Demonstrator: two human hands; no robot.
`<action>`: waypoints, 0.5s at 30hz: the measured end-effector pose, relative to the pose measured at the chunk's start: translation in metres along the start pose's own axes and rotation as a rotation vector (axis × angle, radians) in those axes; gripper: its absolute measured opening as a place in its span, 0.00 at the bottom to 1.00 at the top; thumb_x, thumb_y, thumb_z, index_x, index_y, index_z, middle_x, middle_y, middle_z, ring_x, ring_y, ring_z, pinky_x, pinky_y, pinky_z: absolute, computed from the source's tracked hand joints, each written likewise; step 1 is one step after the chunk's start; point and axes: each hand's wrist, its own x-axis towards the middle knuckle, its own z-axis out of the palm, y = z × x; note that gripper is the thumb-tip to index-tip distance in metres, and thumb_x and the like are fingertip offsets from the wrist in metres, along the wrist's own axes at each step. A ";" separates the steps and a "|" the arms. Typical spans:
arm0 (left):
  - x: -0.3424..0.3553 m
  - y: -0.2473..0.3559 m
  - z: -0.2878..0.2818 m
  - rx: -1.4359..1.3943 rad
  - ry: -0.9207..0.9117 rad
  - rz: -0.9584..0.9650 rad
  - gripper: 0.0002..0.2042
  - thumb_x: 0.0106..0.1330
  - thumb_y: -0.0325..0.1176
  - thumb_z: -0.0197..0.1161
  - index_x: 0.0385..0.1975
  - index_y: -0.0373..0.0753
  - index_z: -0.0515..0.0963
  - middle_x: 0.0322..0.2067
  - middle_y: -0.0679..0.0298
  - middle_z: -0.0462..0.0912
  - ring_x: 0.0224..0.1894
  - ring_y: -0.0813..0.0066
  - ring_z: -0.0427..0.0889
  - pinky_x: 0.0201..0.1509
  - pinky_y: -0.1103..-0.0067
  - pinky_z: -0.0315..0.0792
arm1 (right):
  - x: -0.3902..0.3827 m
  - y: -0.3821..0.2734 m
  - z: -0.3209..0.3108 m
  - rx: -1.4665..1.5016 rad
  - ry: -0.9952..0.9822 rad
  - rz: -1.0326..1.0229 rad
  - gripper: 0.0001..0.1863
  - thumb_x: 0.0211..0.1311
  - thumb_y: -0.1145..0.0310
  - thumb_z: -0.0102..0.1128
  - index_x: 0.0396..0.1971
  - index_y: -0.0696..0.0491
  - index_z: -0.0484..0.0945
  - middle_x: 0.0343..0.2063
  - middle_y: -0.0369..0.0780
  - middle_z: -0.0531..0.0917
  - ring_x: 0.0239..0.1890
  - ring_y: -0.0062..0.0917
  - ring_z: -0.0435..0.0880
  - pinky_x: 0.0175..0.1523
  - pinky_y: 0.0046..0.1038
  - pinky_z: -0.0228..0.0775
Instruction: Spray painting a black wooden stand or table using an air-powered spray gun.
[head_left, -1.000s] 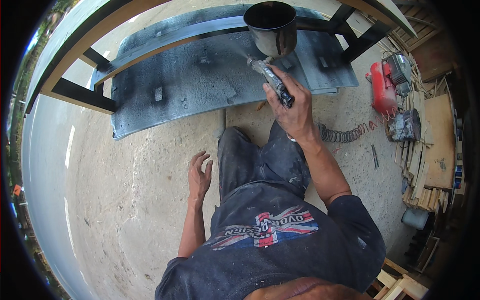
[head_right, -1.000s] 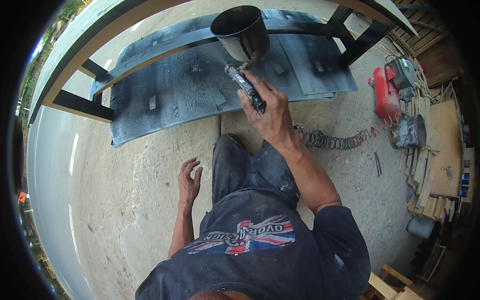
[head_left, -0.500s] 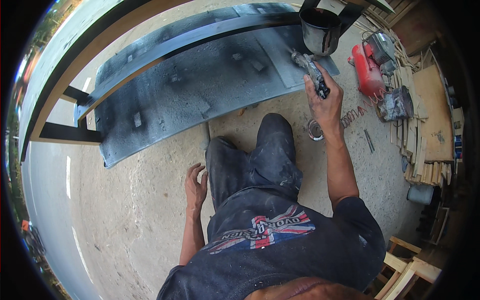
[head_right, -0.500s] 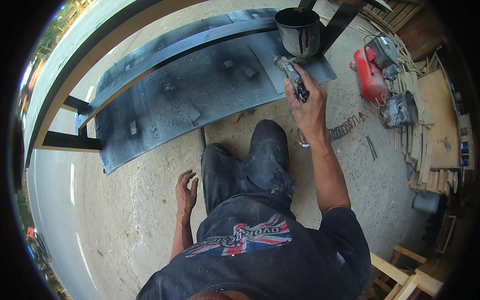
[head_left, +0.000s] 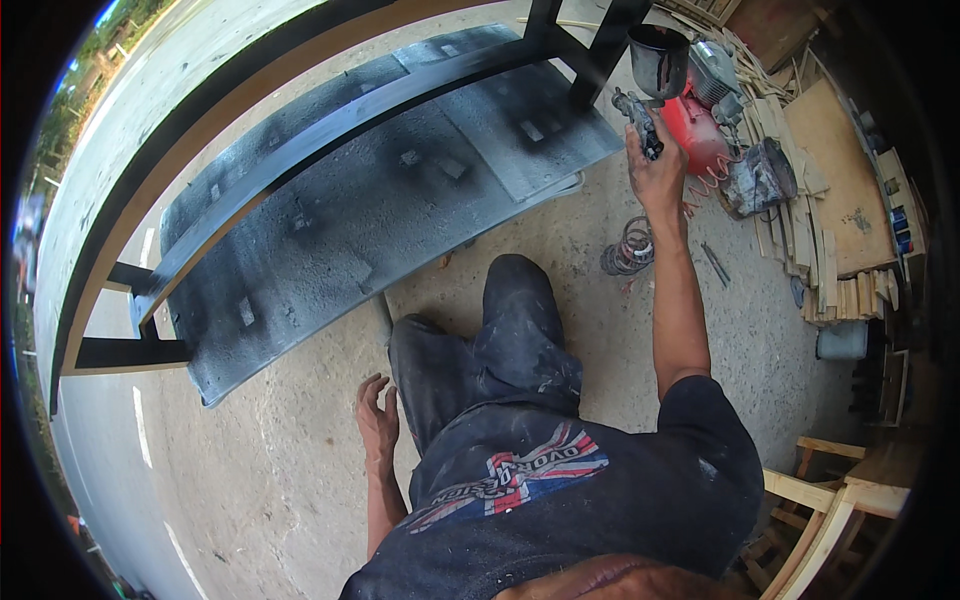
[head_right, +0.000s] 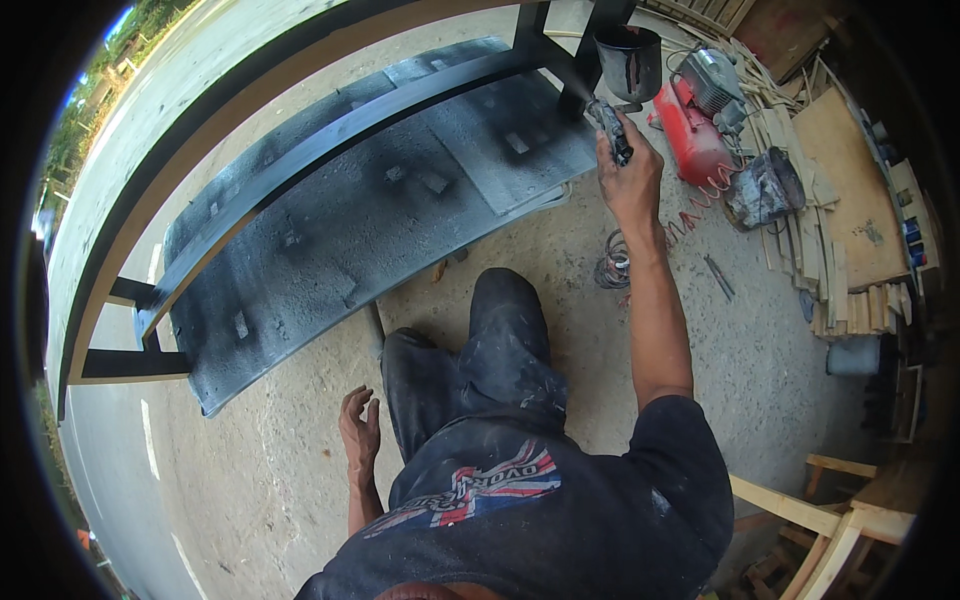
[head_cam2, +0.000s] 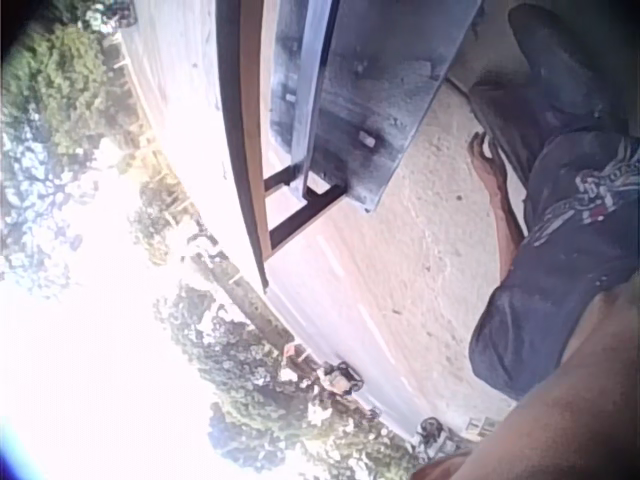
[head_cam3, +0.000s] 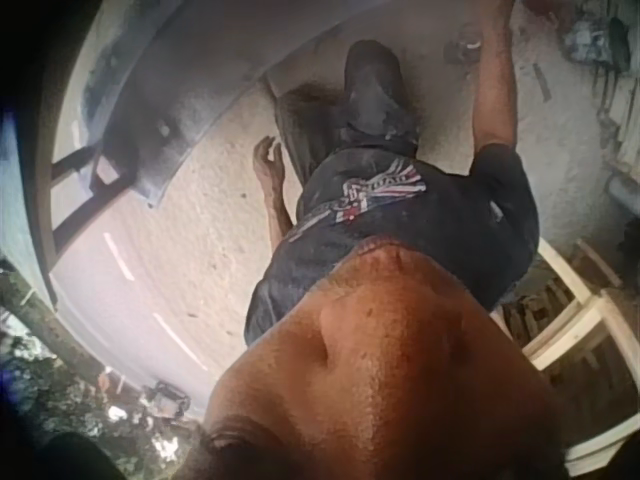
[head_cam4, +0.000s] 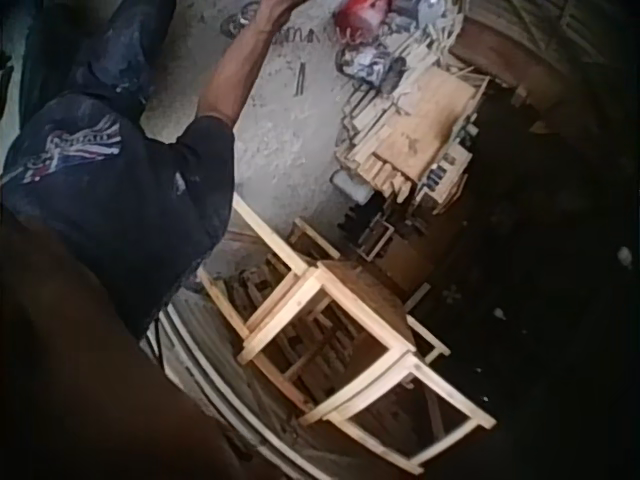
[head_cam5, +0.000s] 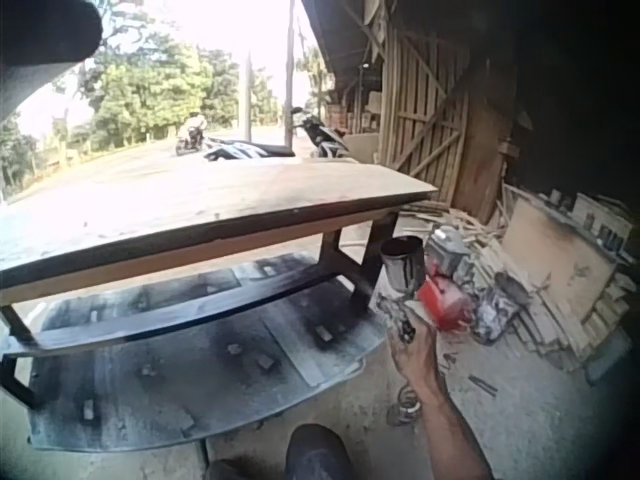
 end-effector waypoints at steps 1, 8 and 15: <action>0.000 -0.002 0.001 -0.003 -0.002 0.005 0.11 0.69 0.28 0.67 0.48 0.34 0.82 0.53 0.48 0.84 0.57 0.45 0.82 0.61 0.60 0.76 | 0.003 0.005 0.000 -0.005 0.004 -0.001 0.21 0.71 0.68 0.64 0.59 0.63 0.80 0.44 0.58 0.87 0.46 0.49 0.90 0.51 0.38 0.80; -0.004 -0.006 -0.002 0.022 0.028 0.013 0.11 0.70 0.29 0.66 0.49 0.34 0.83 0.54 0.50 0.84 0.57 0.49 0.83 0.59 0.62 0.78 | 0.014 -0.010 0.010 -0.080 0.038 -0.019 0.23 0.71 0.67 0.64 0.60 0.63 0.78 0.47 0.60 0.86 0.49 0.52 0.88 0.54 0.41 0.78; -0.009 -0.015 0.002 -0.056 0.048 -0.018 0.11 0.70 0.30 0.66 0.49 0.34 0.82 0.54 0.48 0.84 0.57 0.45 0.82 0.61 0.60 0.76 | -0.006 -0.097 0.011 0.106 -0.194 -0.003 0.21 0.71 0.69 0.65 0.60 0.63 0.79 0.47 0.59 0.86 0.49 0.51 0.88 0.53 0.39 0.79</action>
